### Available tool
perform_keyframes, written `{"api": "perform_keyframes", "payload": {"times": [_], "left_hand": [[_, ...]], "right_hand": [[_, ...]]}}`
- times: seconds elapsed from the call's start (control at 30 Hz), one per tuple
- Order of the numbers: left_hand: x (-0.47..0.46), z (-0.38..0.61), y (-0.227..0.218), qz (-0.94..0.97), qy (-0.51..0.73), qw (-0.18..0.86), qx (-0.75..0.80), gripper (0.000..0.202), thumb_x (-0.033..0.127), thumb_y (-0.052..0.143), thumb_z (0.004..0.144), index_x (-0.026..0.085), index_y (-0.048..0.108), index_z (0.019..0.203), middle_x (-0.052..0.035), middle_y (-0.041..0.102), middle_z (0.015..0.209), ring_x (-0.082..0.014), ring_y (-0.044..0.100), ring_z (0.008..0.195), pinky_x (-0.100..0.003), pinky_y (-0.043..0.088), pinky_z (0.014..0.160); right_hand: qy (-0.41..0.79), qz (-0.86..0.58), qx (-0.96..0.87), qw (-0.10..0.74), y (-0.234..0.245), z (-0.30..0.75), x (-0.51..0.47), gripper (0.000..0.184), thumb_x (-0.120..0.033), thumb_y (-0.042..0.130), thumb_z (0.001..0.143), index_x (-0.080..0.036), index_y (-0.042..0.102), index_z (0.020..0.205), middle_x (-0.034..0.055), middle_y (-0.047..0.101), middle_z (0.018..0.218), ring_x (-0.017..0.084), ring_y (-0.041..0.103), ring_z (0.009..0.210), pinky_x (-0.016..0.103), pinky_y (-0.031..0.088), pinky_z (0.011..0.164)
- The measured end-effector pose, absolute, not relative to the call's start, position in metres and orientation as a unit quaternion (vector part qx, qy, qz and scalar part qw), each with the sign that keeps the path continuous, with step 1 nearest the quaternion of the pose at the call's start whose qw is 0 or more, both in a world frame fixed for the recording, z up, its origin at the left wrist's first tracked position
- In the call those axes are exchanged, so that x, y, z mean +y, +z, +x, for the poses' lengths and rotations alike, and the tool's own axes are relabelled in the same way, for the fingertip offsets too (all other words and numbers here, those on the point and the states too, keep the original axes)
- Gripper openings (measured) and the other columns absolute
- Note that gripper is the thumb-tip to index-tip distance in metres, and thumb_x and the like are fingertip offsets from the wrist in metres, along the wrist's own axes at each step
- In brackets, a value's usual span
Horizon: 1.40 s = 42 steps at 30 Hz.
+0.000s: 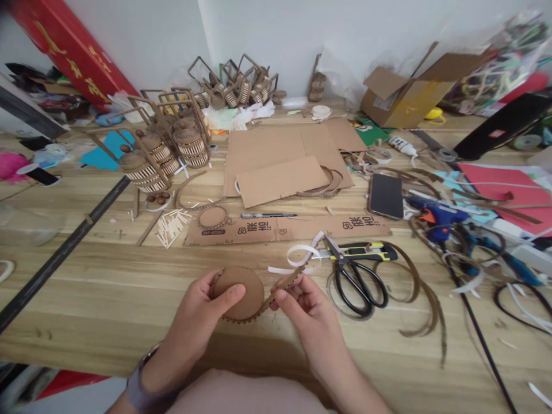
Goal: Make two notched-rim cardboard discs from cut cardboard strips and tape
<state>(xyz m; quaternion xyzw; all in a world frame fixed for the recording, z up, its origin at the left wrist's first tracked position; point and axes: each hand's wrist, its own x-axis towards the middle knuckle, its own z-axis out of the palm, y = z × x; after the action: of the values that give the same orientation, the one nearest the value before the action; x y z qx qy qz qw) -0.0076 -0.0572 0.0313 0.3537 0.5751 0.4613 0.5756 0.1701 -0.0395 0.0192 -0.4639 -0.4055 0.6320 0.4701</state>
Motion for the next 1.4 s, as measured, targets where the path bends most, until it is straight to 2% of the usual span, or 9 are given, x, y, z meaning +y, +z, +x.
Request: {"api": "perform_keyframes", "payload": {"times": [0.33, 0.47, 0.57, 0.7, 0.93, 1.27, 1.4], "left_hand": [[-0.058, -0.008, 0.04, 0.397, 0.428, 0.58, 0.568, 0.028, 0.038, 0.074, 0.078, 0.016, 0.072, 0.095, -0.0054, 0.076, 0.092, -0.0219, 0.067, 0.084, -0.029, 0.052, 0.075], [-0.059, -0.009, 0.043, 0.421, 0.411, 0.571, 0.572, 0.027, 0.037, 0.072, 0.079, 0.017, 0.072, 0.097, -0.0052, 0.076, 0.094, -0.0226, 0.067, 0.086, -0.029, 0.052, 0.075], [-0.06, -0.009, 0.044, 0.446, 0.391, 0.558, 0.581, 0.026, 0.037, 0.071, 0.08, 0.017, 0.071, 0.097, -0.0053, 0.076, 0.091, -0.0232, 0.067, 0.085, -0.029, 0.052, 0.074], [-0.061, -0.009, 0.047, 0.472, 0.369, 0.545, 0.587, 0.027, 0.04, 0.069, 0.08, 0.017, 0.071, 0.094, -0.0052, 0.074, 0.088, -0.0232, 0.066, 0.081, -0.028, 0.05, 0.071], [-0.061, -0.006, 0.056, 0.53, 0.328, 0.488, 0.611, 0.017, 0.035, 0.065, 0.079, 0.018, 0.065, 0.076, -0.0002, 0.065, 0.068, -0.0173, 0.056, 0.064, -0.024, 0.039, 0.057], [-0.059, -0.007, 0.056, 0.537, 0.289, 0.504, 0.612, 0.016, 0.034, 0.063, 0.076, 0.018, 0.062, 0.076, 0.0, 0.062, 0.07, -0.0167, 0.053, 0.066, -0.025, 0.037, 0.059], [-0.058, -0.013, 0.054, 0.55, 0.259, 0.497, 0.619, 0.018, 0.035, 0.062, 0.076, 0.018, 0.061, 0.074, 0.0011, 0.058, 0.065, -0.0164, 0.05, 0.063, -0.025, 0.035, 0.057]], "right_hand": [[0.651, -0.45, -0.418, 0.446, 0.018, 0.17, -0.04, 0.028, -0.047, 0.077, 0.076, -0.021, 0.068, 0.081, 0.0034, 0.068, 0.077, 0.016, 0.06, 0.072, 0.028, 0.052, 0.068], [0.654, -0.453, -0.42, 0.437, 0.018, 0.171, -0.041, 0.03, -0.048, 0.078, 0.074, -0.022, 0.064, 0.073, 0.0015, 0.066, 0.073, 0.015, 0.058, 0.069, 0.027, 0.052, 0.067], [0.654, -0.46, -0.436, 0.413, 0.018, 0.173, -0.041, 0.032, -0.051, 0.078, 0.073, -0.023, 0.063, 0.075, 0.0005, 0.065, 0.072, 0.015, 0.058, 0.068, 0.028, 0.052, 0.067], [0.646, -0.471, -0.458, 0.389, 0.021, 0.174, -0.041, 0.035, -0.053, 0.077, 0.072, -0.021, 0.064, 0.077, 0.002, 0.065, 0.073, 0.016, 0.059, 0.069, 0.028, 0.052, 0.066], [0.638, -0.479, -0.474, 0.373, 0.022, 0.177, -0.04, 0.037, -0.053, 0.078, 0.069, -0.021, 0.061, 0.072, -0.0028, 0.057, 0.062, 0.012, 0.052, 0.058, 0.024, 0.047, 0.057], [0.658, -0.473, -0.501, 0.304, 0.026, 0.183, -0.036, 0.032, -0.049, 0.077, 0.069, -0.02, 0.062, 0.072, -0.0016, 0.062, 0.064, 0.014, 0.057, 0.062, 0.026, 0.048, 0.06], [0.597, -0.506, -0.552, 0.289, 0.028, 0.197, -0.032, 0.028, -0.047, 0.075, 0.072, -0.021, 0.065, 0.072, -0.0002, 0.063, 0.063, 0.015, 0.057, 0.059, 0.027, 0.047, 0.057]]}}
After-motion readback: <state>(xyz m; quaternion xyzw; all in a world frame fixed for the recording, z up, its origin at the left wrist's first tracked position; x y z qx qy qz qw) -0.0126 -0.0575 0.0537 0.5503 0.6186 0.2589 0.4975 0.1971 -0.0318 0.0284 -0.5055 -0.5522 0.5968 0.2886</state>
